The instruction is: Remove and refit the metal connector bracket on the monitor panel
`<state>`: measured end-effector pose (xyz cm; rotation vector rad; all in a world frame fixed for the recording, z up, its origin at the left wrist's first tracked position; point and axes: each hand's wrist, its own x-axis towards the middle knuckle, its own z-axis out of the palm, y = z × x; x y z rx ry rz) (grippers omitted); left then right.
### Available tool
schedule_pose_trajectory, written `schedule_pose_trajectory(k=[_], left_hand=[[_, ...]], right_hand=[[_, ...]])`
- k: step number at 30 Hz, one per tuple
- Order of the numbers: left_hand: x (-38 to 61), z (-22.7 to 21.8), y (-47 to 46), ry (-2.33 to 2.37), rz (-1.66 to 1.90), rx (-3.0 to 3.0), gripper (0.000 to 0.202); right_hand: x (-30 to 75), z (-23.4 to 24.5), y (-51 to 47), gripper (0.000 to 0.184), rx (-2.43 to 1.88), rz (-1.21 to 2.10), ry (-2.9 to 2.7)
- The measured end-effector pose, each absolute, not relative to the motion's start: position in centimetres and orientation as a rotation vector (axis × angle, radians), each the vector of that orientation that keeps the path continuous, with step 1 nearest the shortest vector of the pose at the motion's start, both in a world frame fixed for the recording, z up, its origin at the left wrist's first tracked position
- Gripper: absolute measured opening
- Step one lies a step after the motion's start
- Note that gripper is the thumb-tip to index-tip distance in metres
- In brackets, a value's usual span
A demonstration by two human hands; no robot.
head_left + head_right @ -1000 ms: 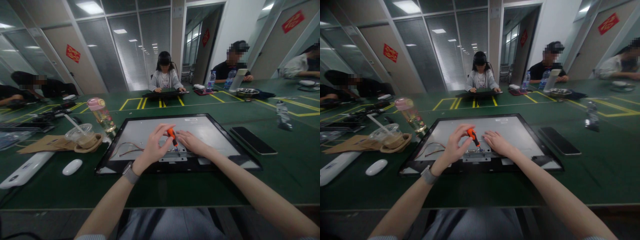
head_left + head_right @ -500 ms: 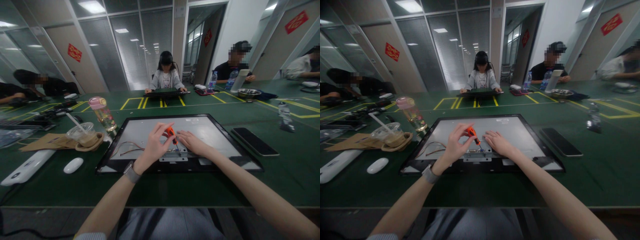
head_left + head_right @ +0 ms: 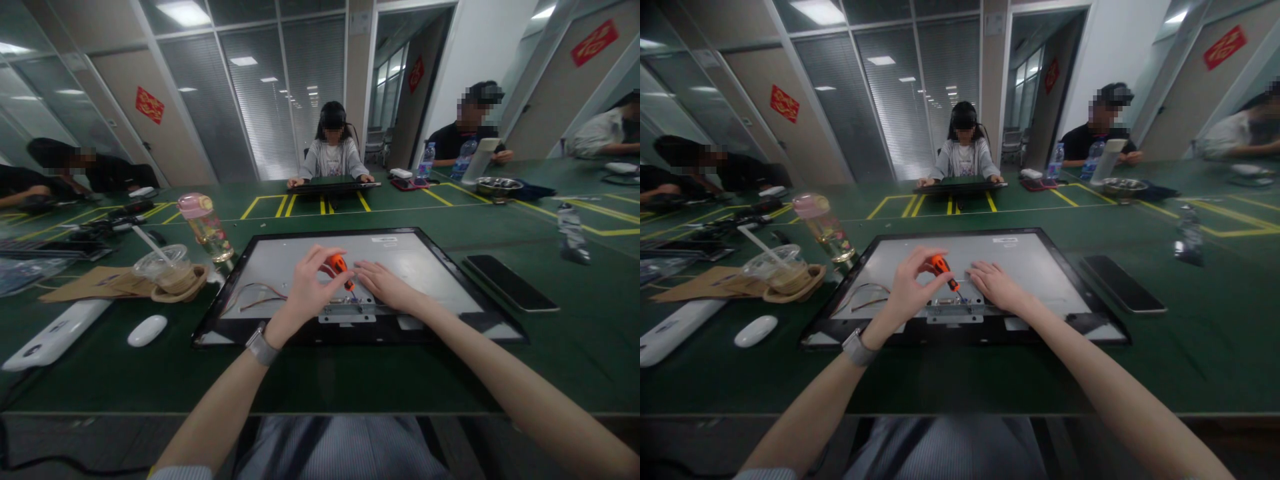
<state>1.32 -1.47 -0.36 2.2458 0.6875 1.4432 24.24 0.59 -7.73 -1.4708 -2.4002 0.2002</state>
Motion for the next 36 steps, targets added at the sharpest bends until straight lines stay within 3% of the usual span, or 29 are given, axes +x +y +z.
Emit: schedule_pose_trajectory(k=[7,11,17,25,31,36], left_hand=[[1.37,-0.85,-1.22,0.545,1.321,2.144,0.044],[1.44,-1.01,-1.23,0.639,1.375,2.174,0.031],[1.22,-0.95,-1.16,0.583,1.281,2.149,0.040],[1.33,-0.42,-1.72,0.629,1.415,2.255,0.024],[1.35,-0.91,-1.41,0.563,1.303,2.189,0.044],[1.30,-0.64,-1.40,0.711,1.309,2.248,0.021]], right_hand=[[24.22,-7.78,0.53,0.052,-1.474,0.186,-2.425],[24.18,-7.79,0.60,0.052,-1.459,0.173,-2.414],[24.20,-7.64,0.49,0.054,-1.486,0.198,-2.406],[24.17,-7.77,0.57,0.052,-1.490,0.184,-2.414],[24.01,-7.29,0.34,0.056,-1.503,0.194,-2.447],[24.10,-7.32,0.35,0.055,-1.485,0.204,-2.434]])
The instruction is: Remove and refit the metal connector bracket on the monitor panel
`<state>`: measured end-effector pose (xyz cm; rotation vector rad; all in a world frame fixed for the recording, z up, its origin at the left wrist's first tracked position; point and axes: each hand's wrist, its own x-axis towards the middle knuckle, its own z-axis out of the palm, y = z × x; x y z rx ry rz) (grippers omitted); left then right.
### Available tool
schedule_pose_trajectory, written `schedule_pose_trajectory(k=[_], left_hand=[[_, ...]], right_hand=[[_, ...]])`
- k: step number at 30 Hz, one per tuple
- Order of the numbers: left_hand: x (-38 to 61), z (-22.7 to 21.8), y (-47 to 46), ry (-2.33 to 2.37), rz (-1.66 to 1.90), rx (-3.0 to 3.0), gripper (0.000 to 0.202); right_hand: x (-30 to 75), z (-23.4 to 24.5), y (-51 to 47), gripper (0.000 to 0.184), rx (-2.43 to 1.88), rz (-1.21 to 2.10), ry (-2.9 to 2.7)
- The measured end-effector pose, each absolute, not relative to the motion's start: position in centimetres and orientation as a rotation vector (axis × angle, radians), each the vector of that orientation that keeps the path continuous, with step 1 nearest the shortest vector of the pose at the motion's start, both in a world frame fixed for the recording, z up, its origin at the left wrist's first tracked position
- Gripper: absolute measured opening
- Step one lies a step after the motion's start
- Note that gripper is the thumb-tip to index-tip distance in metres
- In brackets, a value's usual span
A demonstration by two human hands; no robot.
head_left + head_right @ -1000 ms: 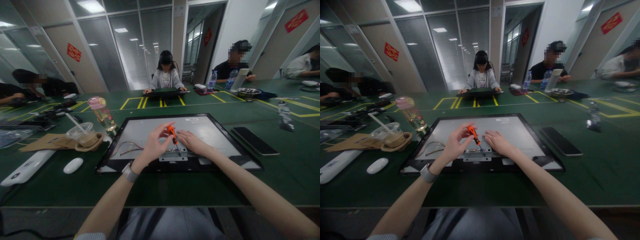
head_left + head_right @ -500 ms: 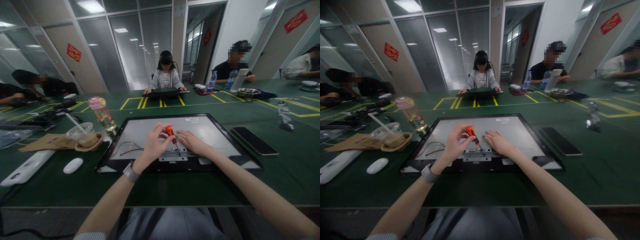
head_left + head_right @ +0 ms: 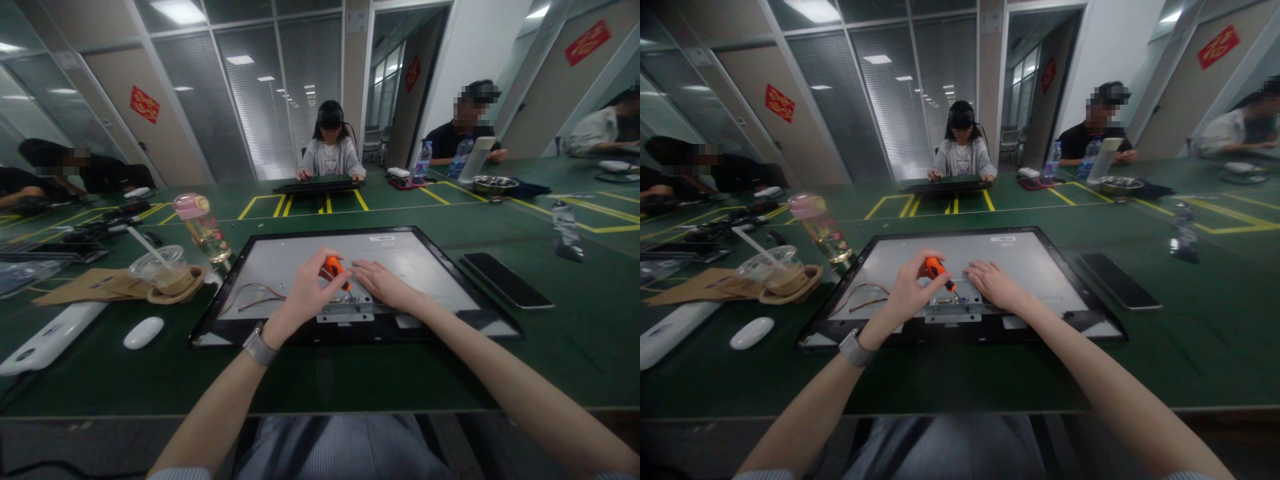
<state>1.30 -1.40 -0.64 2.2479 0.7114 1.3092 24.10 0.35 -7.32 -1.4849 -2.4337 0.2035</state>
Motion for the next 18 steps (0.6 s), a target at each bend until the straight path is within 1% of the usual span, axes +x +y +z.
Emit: schedule_pose_trajectory(k=[4,6,10,14,18], left_hand=[[0.80,-0.42,-1.41,0.721,1.182,2.289,0.014],[0.75,-0.61,-1.31,0.680,1.141,2.259,0.017],[1.11,-0.98,-1.18,0.614,1.235,2.162,0.025],[1.15,-0.57,-1.38,0.604,1.219,2.188,0.022],[0.91,-0.27,-1.47,0.556,1.159,2.243,0.042]], right_hand=[[24.15,-7.45,0.47,0.055,-1.492,0.200,-2.418],[24.14,-7.42,0.45,0.055,-1.498,0.208,-2.419],[24.12,-7.33,0.36,0.054,-1.500,0.235,-2.411],[24.15,-7.38,0.42,0.053,-1.494,0.225,-2.429],[24.25,-7.60,0.59,0.053,-1.457,0.205,-2.436]])
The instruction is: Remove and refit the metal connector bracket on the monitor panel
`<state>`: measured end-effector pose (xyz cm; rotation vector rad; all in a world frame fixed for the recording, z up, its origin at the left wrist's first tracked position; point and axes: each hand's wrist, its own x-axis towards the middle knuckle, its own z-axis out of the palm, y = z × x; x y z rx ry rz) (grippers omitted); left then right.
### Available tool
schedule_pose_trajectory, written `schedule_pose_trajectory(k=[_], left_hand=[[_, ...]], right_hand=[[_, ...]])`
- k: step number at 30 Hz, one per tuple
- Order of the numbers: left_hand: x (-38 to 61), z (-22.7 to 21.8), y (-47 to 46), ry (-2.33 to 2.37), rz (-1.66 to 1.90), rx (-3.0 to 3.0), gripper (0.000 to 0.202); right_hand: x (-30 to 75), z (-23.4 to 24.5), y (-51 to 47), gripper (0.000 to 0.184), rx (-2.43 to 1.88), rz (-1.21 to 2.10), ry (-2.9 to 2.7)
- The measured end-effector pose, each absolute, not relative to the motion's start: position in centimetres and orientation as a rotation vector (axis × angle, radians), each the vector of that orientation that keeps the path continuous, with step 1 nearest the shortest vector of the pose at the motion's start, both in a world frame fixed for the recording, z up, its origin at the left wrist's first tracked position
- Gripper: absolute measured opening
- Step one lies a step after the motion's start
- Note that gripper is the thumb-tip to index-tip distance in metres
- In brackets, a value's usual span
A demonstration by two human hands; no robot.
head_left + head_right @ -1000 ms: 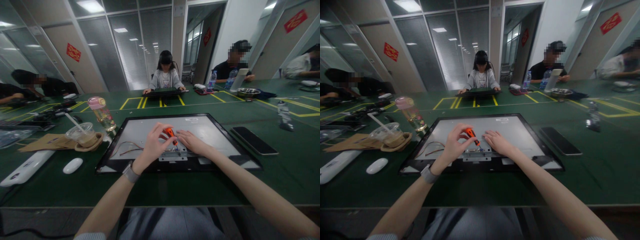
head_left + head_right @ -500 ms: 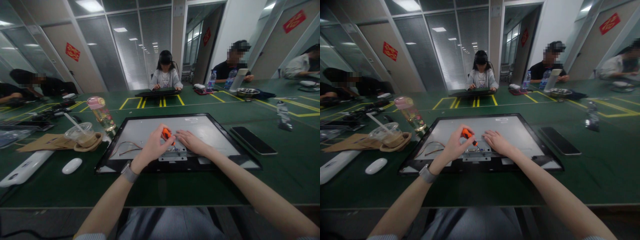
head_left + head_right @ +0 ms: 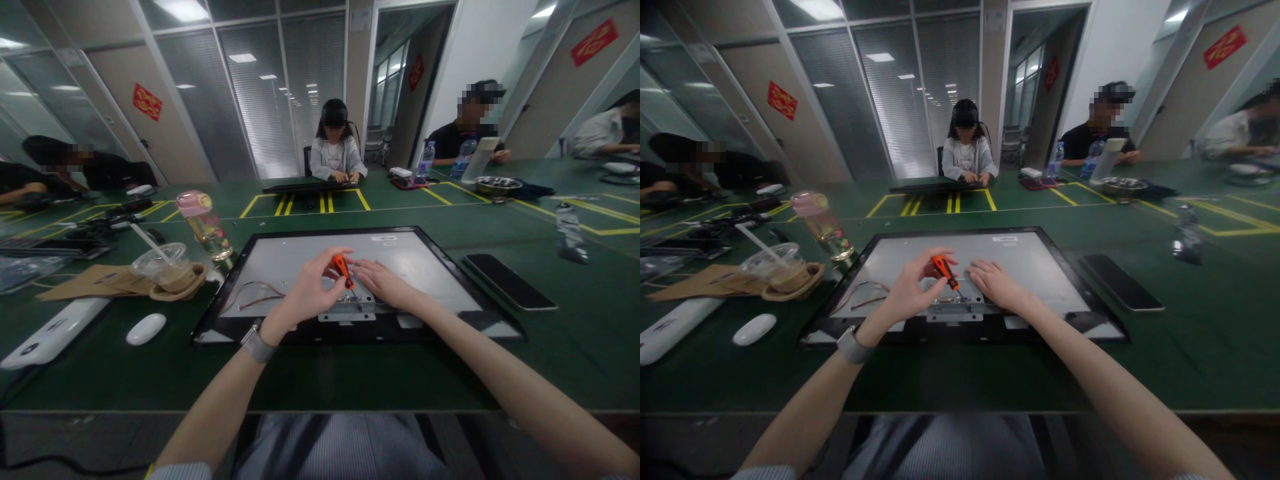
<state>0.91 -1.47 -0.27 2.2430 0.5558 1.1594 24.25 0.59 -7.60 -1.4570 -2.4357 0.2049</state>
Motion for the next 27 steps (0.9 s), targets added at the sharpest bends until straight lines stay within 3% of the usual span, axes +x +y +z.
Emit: schedule_pose_trajectory(k=[15,18,20,22,27], left_hand=[[1.2,-0.9,-1.7,0.623,1.495,2.600,0.018],[0.6,-0.4,-1.7,0.639,1.384,2.689,0.017],[0.2,0.1,-1.8,0.674,1.199,2.668,0.006],[0.0,0.4,-2.0,0.712,1.132,2.638,0.017],[0.4,-0.2,-1.7,0.838,1.177,2.566,0.017]], right_hand=[[24.3,-7.7,0.7,0.053,-1.494,0.185,-2.454],[24.3,-7.6,0.7,0.054,-1.503,0.180,-2.454],[24.2,-7.6,0.7,0.054,-1.500,0.185,-2.447],[24.2,-7.7,0.7,0.053,-1.501,0.195,-2.438],[24.3,-7.6,0.7,0.054,-1.500,0.213,-2.427]])
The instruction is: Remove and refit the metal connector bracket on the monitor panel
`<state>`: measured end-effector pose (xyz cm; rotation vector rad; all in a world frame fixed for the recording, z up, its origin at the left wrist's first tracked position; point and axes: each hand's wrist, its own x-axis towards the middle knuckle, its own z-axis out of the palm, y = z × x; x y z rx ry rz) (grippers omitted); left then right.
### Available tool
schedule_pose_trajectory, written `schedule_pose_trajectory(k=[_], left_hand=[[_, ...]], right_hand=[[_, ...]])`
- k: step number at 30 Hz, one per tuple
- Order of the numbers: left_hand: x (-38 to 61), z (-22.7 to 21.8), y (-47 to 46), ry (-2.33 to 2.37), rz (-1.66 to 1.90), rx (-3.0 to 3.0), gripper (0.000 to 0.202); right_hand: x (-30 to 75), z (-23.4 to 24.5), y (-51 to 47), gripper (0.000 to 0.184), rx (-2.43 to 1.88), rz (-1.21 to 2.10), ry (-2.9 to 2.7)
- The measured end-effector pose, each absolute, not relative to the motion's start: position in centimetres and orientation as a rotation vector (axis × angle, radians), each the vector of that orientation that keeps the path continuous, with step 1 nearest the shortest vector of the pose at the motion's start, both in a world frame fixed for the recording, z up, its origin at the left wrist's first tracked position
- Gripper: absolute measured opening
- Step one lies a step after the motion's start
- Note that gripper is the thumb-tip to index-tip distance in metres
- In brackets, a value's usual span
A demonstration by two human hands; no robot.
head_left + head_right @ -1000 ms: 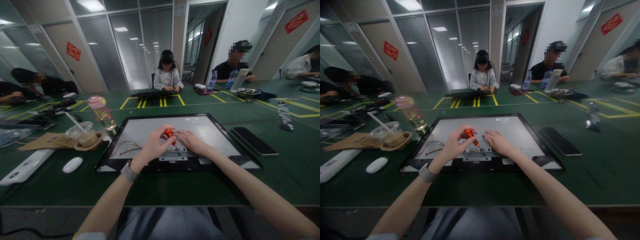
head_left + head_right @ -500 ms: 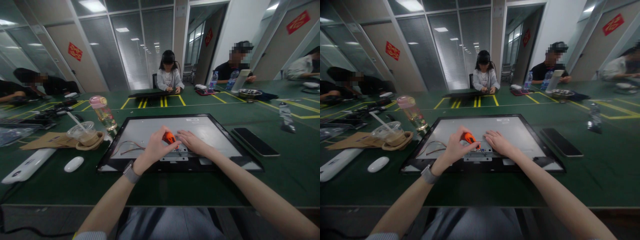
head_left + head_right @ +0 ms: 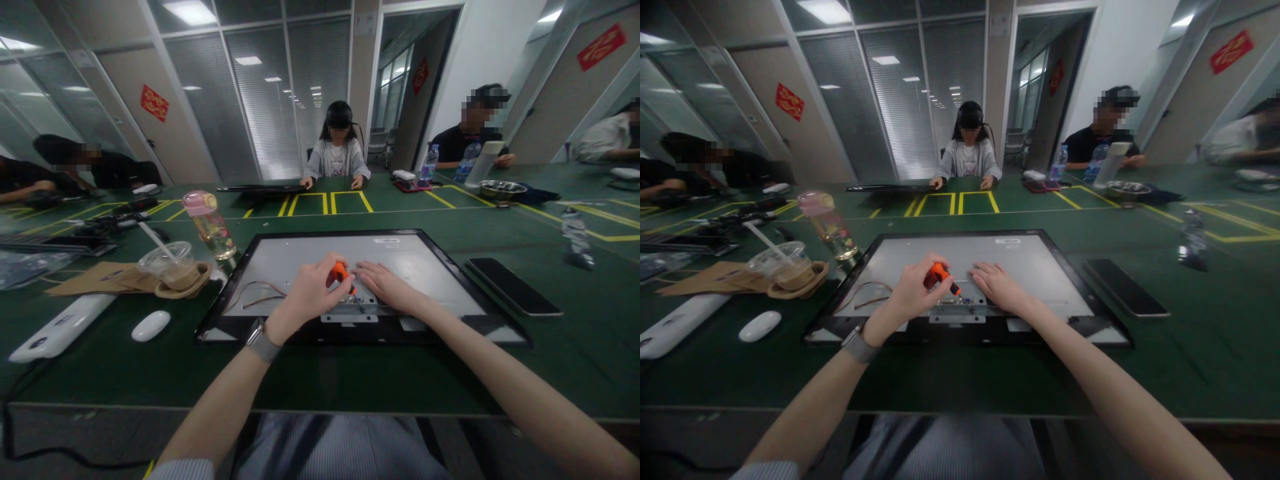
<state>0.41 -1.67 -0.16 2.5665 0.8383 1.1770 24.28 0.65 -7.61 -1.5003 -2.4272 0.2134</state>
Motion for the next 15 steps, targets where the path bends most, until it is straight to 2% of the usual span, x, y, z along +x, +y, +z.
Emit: schedule_pose_trajectory(k=[4,11,15], left_hand=[[0.70,-0.58,-1.20,0.861,1.182,2.493,0.024],[1.14,-0.95,-0.94,0.639,1.125,2.167,0.021],[0.86,-0.90,-1.11,0.557,1.011,2.171,0.035]], right_hand=[[24.30,-7.38,0.53,0.056,-1.491,0.233,-2.442],[24.37,-7.75,0.62,0.056,-1.494,0.241,-2.403],[24.33,-7.62,0.53,0.056,-1.499,0.246,-2.408]])
